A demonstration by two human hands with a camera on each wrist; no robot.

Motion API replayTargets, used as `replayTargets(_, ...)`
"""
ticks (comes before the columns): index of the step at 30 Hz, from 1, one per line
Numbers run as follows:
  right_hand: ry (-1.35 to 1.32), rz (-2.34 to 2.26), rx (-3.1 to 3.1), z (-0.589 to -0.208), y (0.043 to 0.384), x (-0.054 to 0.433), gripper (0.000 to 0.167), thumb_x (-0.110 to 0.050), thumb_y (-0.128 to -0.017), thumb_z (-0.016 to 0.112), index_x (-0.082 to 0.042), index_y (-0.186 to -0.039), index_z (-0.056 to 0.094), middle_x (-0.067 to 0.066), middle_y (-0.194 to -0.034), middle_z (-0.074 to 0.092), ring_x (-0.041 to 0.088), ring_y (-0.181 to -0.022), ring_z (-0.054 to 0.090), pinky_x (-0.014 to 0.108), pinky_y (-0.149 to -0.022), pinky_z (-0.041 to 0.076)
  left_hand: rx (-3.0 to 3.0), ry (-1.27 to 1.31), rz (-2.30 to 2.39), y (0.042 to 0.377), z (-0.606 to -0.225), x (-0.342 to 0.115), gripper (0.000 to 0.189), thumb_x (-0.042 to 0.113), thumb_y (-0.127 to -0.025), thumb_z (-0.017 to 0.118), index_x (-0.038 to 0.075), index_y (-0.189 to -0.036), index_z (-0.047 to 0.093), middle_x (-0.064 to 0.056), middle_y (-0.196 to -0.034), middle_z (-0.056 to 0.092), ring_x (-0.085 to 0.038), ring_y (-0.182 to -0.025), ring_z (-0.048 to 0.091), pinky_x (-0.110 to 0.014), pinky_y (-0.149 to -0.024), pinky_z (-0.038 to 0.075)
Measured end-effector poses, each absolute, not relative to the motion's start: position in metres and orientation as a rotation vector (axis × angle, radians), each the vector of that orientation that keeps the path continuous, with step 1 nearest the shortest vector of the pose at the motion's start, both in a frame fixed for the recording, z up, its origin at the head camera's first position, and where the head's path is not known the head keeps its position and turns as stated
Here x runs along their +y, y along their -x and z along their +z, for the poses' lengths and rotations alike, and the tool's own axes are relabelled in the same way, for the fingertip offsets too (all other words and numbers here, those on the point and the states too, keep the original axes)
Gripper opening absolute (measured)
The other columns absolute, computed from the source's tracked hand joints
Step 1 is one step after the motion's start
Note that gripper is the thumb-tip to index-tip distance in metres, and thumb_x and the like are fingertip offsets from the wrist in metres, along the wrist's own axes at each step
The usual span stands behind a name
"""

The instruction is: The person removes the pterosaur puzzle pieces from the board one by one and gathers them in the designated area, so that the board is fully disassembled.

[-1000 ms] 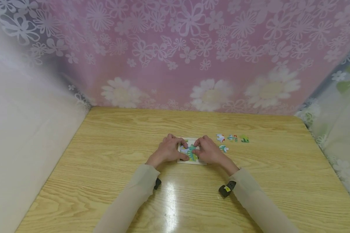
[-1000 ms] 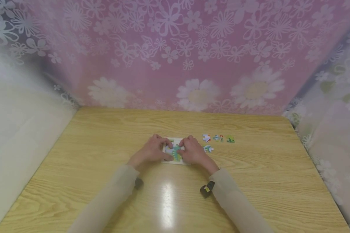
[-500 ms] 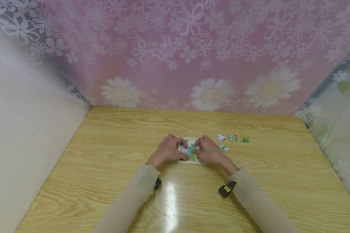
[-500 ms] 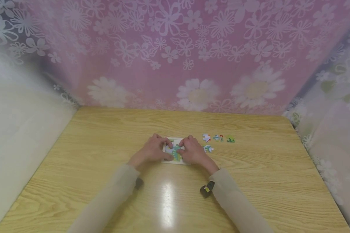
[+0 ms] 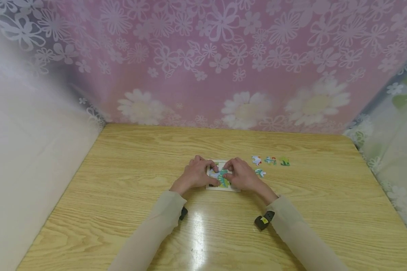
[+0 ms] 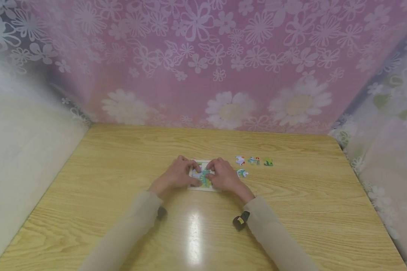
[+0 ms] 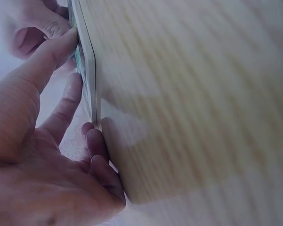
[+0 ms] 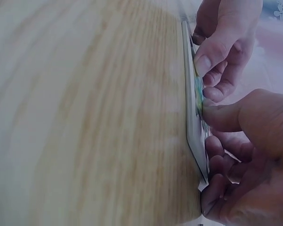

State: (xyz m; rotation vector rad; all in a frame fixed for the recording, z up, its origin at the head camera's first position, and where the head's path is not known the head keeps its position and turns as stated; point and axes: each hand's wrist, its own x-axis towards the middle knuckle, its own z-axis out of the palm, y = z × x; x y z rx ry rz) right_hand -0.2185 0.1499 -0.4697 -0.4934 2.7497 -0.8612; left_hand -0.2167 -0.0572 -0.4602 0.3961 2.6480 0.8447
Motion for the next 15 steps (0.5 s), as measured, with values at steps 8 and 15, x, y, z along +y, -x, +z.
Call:
replayTargets(8,0.589,-0.881,2.732,-0.467,0.223,0.153,0.032,-0.019,-0.092,0.077,-0.004,-0.119,0.07,0.009,-0.102,0.062,0.021,-0.09,0.056,0.038,-0.08,0.048,2.637,-0.402,0.864,0.216,-0.46,-0.058,0.03,0.044,-0.083,0.084,0.029,-0.104,0.069,-0.008,-0.129,0.048,-0.03,-0.114,0.043,-0.049,-0.092,0.037)
replayTargets(15,0.695,-0.864,2.714,-0.465,0.23,0.156,0.031,-0.02,-0.089,0.08,-0.004,-0.115,0.072,0.008,-0.101,0.065,0.018,-0.089,0.058,0.036,-0.08,0.049,2.645,-0.414,0.857,0.217,-0.46,-0.059,0.03,0.045,-0.082,0.084,0.029,-0.103,0.068,-0.008,-0.127,0.049,-0.029,-0.111,0.043,-0.045,-0.088,0.036)
